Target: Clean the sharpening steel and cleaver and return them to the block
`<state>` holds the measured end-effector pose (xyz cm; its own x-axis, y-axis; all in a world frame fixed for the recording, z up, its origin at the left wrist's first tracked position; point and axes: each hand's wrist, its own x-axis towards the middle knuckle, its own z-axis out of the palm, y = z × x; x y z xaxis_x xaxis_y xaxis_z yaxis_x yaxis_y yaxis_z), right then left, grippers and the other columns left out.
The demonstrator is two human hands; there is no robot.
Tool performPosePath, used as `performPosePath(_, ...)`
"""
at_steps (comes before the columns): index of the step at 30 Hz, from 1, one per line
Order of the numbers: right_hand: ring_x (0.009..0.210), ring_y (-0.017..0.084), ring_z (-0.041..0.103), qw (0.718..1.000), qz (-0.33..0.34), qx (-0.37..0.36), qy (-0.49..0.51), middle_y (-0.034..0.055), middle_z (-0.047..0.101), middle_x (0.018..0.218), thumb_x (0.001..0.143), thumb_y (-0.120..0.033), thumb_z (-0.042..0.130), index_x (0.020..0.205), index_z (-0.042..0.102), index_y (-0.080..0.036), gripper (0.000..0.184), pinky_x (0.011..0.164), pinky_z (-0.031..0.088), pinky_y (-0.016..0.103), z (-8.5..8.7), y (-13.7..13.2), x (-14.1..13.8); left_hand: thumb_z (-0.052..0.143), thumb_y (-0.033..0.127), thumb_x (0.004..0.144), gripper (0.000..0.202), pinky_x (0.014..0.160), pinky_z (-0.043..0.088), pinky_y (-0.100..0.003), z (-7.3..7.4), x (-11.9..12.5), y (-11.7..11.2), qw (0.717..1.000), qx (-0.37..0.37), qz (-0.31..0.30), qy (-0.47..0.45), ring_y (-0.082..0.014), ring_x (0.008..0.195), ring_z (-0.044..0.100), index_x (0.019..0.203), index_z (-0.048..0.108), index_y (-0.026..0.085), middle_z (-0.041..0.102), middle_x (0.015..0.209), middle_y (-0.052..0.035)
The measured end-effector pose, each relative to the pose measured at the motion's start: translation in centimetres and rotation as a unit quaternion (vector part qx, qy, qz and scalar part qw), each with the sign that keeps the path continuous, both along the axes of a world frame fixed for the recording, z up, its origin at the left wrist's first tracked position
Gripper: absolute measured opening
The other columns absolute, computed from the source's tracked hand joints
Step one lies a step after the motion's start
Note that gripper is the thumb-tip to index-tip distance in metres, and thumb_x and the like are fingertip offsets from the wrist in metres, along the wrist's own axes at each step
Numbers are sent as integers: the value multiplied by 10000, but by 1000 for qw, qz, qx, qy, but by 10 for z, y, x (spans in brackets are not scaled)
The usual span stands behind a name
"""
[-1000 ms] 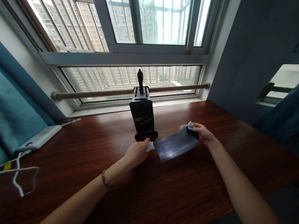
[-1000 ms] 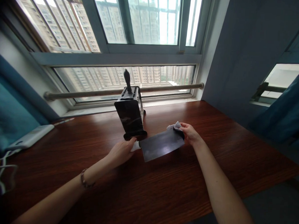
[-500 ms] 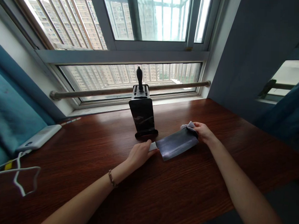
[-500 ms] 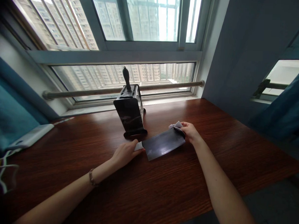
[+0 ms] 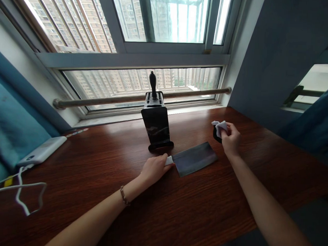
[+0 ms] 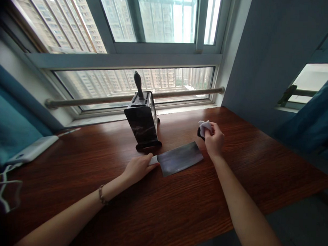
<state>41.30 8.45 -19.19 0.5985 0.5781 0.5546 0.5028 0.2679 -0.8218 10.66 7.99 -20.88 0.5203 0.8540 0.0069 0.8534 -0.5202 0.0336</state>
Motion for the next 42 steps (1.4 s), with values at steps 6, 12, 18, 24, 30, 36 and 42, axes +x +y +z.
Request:
performPosePath(6, 919, 243, 570, 868, 259, -78, -418, 77, 645, 946, 785, -103, 492, 983, 627, -163, 247, 826, 427, 329, -17, -28, -83, 384, 502, 885, 340, 645, 405, -303, -3, 0, 1, 1000, -8, -3, 0, -248, 820, 636, 915, 499, 183, 654, 885, -74)
performPosePath(12, 1074, 233, 524, 800, 365, -33, -475, 101, 601, 1125, 857, -167, 458, 1046, 597, -122, 239, 922, 412, 331, -33, -37, -117, 434, 413, 877, 255, 637, 417, -304, -2, 0, 0, 1000, -9, -3, 7, -251, 821, 636, 948, 503, 178, 653, 905, -78)
performPosePath(18, 1112, 246, 509, 813, 369, -46, -449, 109, 591, 1146, 846, -151, 474, 1110, 568, -147, 280, 928, 403, 398, -31, -33, -107, 431, 428, 879, 282, 675, 435, -313, 2, 1, -2, 1000, -22, -5, 7, -255, 851, 633, 975, 508, 175, 649, 941, -92)
performPosePath(24, 922, 206, 581, 825, 415, -61, -378, 84, 637, 968, 843, -146, 486, 938, 609, -167, 157, 839, 451, 328, -25, -37, -109, 406, 460, 886, 313, 664, 443, -315, 0, 0, -1, 1000, -16, -14, 7, -260, 821, 635, 957, 516, 175, 653, 912, -94)
performPosePath(30, 1036, 219, 535, 832, 407, -77, -370, 98, 598, 1082, 855, -130, 463, 1080, 577, -147, 253, 916, 420, 345, -27, -37, -111, 398, 451, 889, 316, 654, 440, -309, -1, 0, 0, 1000, -12, -10, 6, -260, 819, 638, 968, 515, 168, 652, 913, -95)
performPosePath(36, 1076, 208, 515, 828, 419, -82, -363, 102, 588, 1112, 858, -119, 459, 1109, 572, -132, 275, 954, 398, 334, -31, -34, -110, 404, 437, 889, 297, 629, 437, -316, -1, 0, 1, 1000, 4, -18, 8, -266, 798, 640, 964, 510, 170, 655, 901, -88)
performPosePath(42, 1023, 202, 535, 816, 445, -78, -359, 97, 606, 1063, 832, -116, 499, 1060, 606, -140, 253, 919, 409, 319, -23, -33, -106, 413, 451, 885, 302, 609, 427, -298, -4, 0, 1, 1000, 9, -12, 10, -254, 790, 642, 953, 506, 172, 655, 877, -81)
